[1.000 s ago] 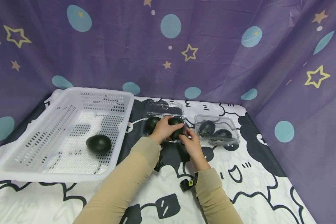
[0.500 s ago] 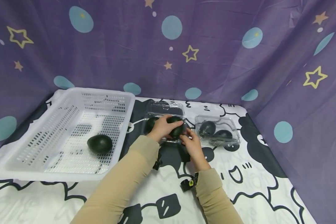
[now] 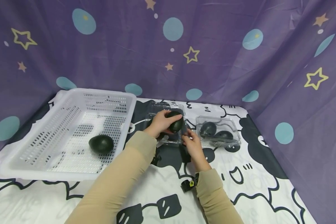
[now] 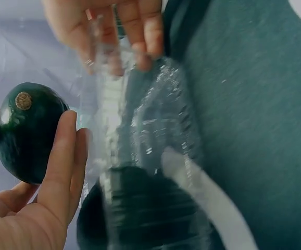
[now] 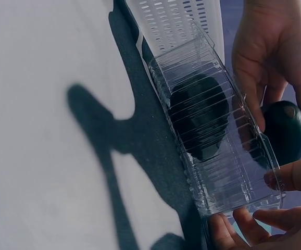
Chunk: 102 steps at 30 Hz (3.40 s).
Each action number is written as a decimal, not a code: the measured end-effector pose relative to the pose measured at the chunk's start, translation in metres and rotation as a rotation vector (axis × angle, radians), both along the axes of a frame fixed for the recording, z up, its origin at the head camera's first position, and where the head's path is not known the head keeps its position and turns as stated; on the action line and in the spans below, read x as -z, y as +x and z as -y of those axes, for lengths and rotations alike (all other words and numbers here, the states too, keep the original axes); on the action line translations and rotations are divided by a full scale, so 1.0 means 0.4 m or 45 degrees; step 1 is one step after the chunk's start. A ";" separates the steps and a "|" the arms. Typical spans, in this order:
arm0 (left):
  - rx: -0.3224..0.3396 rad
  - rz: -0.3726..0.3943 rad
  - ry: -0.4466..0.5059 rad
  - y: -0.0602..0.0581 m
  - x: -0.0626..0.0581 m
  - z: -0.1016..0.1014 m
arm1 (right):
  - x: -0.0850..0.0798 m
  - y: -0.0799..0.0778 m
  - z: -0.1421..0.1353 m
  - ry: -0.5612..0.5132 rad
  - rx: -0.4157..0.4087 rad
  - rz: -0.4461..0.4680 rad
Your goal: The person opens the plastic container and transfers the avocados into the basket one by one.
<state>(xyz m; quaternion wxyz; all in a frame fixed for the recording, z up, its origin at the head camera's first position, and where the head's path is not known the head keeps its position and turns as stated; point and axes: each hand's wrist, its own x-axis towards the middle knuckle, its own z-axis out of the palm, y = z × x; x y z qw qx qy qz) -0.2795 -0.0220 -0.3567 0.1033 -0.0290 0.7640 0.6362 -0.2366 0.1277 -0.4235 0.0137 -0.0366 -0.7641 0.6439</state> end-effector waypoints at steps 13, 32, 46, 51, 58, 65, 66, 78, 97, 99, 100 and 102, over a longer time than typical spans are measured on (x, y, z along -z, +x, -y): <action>-0.020 0.010 0.056 -0.008 -0.052 0.032 | -0.001 0.001 -0.001 0.006 0.019 -0.012; -0.007 -0.005 0.127 0.003 -0.118 0.095 | 0.007 0.000 -0.001 0.028 0.009 -0.007; -0.014 -0.007 0.140 0.010 -0.155 0.136 | 0.004 0.003 0.003 0.011 0.022 -0.009; -0.026 -0.013 0.148 0.011 -0.174 0.151 | 0.003 0.003 0.002 0.013 0.031 -0.010; -0.014 -0.024 0.145 0.009 -0.193 0.187 | 0.003 0.004 0.002 0.010 0.028 -0.008; -0.029 0.003 0.129 0.014 -0.192 0.223 | 0.004 0.005 0.006 0.021 0.030 -0.010; -0.032 0.005 0.123 0.016 -0.192 0.228 | 0.004 0.005 0.006 0.018 0.028 -0.009; -0.059 0.019 0.160 0.029 -0.206 0.279 | 0.004 0.005 0.007 0.000 0.031 -0.001; -0.115 -0.002 0.142 0.046 -0.218 0.350 | 0.007 0.002 0.002 0.003 0.025 -0.010; -0.120 -0.005 0.127 0.047 -0.216 0.359 | 0.007 0.003 0.002 0.008 0.024 -0.010; -0.120 -0.008 0.123 0.049 -0.216 0.364 | 0.007 0.002 0.001 0.009 0.024 -0.009; -0.123 -0.009 0.116 0.051 -0.213 0.373 | 0.007 0.002 0.001 0.012 0.026 -0.005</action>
